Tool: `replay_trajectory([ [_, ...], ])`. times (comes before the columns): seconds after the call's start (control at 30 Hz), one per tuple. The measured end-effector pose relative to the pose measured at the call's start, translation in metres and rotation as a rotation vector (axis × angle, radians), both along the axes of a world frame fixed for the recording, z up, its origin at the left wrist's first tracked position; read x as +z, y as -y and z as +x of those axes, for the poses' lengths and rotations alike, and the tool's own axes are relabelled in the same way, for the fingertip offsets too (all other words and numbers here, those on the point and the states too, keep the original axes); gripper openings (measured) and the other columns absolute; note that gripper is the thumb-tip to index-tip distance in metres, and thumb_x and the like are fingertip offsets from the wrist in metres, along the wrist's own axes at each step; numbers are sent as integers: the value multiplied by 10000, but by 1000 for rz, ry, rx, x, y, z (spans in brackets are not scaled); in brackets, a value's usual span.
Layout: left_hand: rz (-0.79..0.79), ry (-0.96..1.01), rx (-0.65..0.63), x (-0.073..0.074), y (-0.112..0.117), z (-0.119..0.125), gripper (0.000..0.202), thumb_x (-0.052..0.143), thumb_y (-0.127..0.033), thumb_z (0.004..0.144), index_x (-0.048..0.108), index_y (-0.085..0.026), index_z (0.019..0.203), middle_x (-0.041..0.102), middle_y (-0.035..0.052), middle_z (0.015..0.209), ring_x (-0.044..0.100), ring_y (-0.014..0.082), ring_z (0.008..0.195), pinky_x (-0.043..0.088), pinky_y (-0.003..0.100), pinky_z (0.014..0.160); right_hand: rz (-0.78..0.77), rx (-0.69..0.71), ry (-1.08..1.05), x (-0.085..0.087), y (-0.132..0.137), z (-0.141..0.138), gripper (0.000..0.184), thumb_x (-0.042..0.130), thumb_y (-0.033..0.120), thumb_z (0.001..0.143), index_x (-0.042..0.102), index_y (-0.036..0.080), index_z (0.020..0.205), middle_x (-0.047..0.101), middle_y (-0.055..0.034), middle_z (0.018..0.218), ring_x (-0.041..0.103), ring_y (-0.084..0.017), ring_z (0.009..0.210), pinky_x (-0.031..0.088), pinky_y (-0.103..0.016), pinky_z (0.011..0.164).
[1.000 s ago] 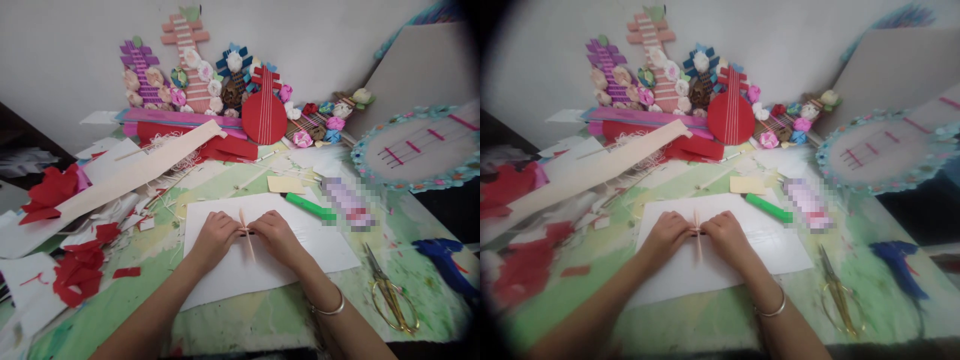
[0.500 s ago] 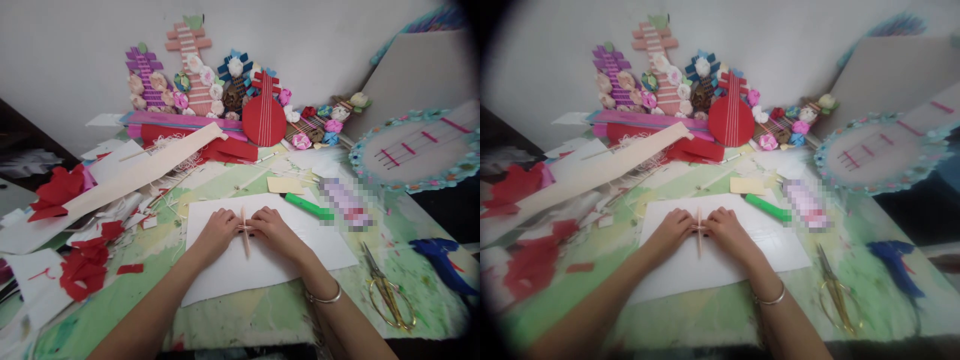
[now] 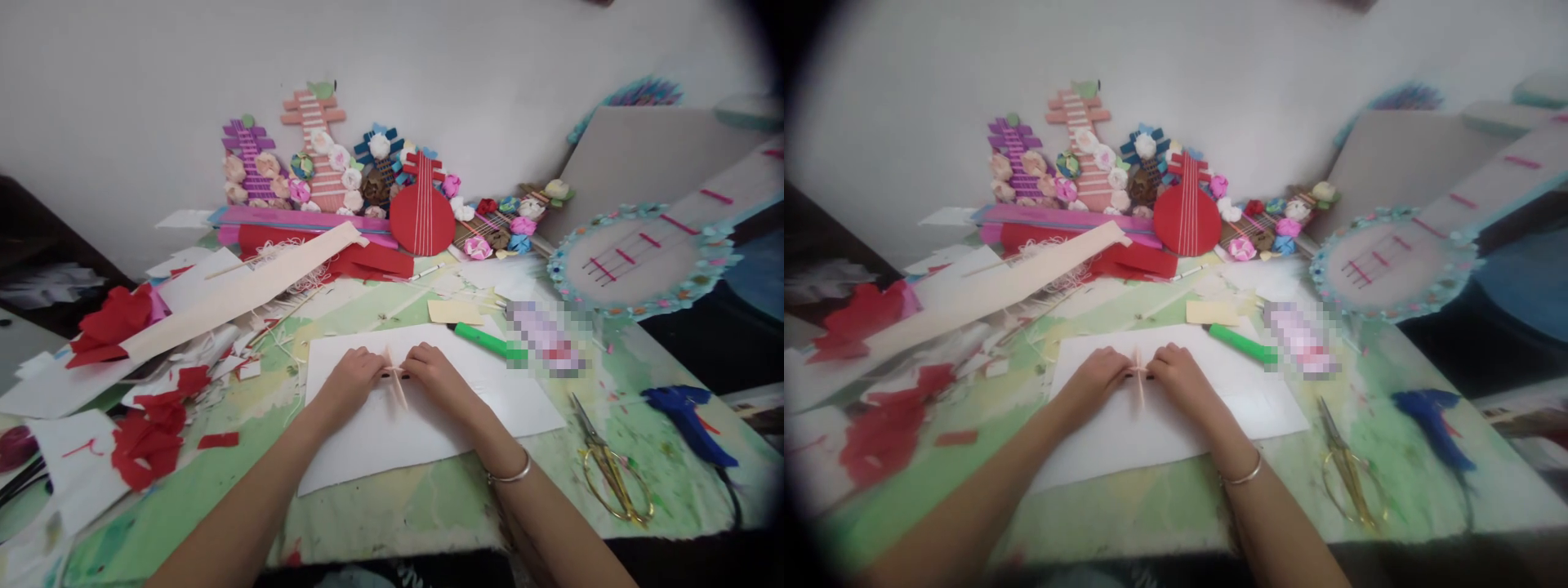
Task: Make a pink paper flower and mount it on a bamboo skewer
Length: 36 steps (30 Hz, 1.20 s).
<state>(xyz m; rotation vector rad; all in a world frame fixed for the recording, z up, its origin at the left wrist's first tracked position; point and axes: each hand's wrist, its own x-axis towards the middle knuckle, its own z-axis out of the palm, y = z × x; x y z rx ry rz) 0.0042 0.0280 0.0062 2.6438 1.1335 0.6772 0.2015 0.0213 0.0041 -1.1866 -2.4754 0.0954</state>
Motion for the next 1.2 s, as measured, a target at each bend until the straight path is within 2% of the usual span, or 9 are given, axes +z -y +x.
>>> replay_trajectory([
  [0.17,-41,64,19,3,2,-2,224,366,-179,917,554,-166,793,594,33,765,515,168,712,401,290,668,-95,-78,-10,6,2,3,111,533,91,845,623,142,804,615,-35,761,509,-134,706,332,-245,676],
  [0.27,-94,135,32,2,1,-5,236,371,-216,914,548,-169,766,589,25,758,523,159,704,397,274,658,-112,-83,-37,8,5,5,131,534,60,824,629,147,803,633,-23,762,530,-121,683,348,-229,676],
  [0.4,-196,230,77,0,-3,-10,208,478,-259,862,579,-163,707,582,4,674,503,139,642,366,256,631,-118,-96,-102,8,5,8,202,487,36,827,647,131,749,650,-38,730,559,-122,688,364,-215,647],
  [0.57,-245,292,93,-1,-4,-14,173,560,-278,792,642,-145,716,618,-1,660,502,119,615,364,229,604,-111,-104,-207,2,1,14,198,514,72,829,700,140,831,689,-43,748,594,-127,703,387,-217,663],
  [0.7,-249,327,126,-4,-3,-17,199,592,-301,754,668,-125,700,631,2,638,509,116,606,366,219,585,-110,-124,-278,-6,-1,18,190,545,111,820,729,157,833,700,-34,703,606,-131,662,395,-217,636],
  [0.83,-244,348,142,-7,-3,-19,204,596,-283,735,678,-120,644,615,-8,568,504,105,563,358,208,551,-105,-150,-322,-14,-5,20,241,534,56,790,742,164,847,689,-19,649,603,-123,624,403,-210,628],
  [0.93,-221,353,146,-10,-4,-21,201,584,-265,741,688,-121,647,630,-2,568,521,105,558,367,203,542,-92,-174,-340,-18,-7,22,201,564,78,778,745,161,803,695,-28,676,610,-129,641,407,-212,624],
  [1.1,-131,313,125,-11,-4,-23,169,623,-266,729,704,-136,656,650,23,641,556,119,597,394,220,575,-62,-169,-305,-17,-8,23,117,623,142,759,740,151,750,684,-56,758,592,-139,674,401,-233,630],
  [1.2,-55,273,97,-11,-1,-20,136,650,-256,716,721,-144,746,668,51,734,571,152,688,420,252,649,-36,-140,-254,-12,-5,18,111,644,159,745,733,150,811,676,-76,830,576,-162,767,401,-262,717],
])
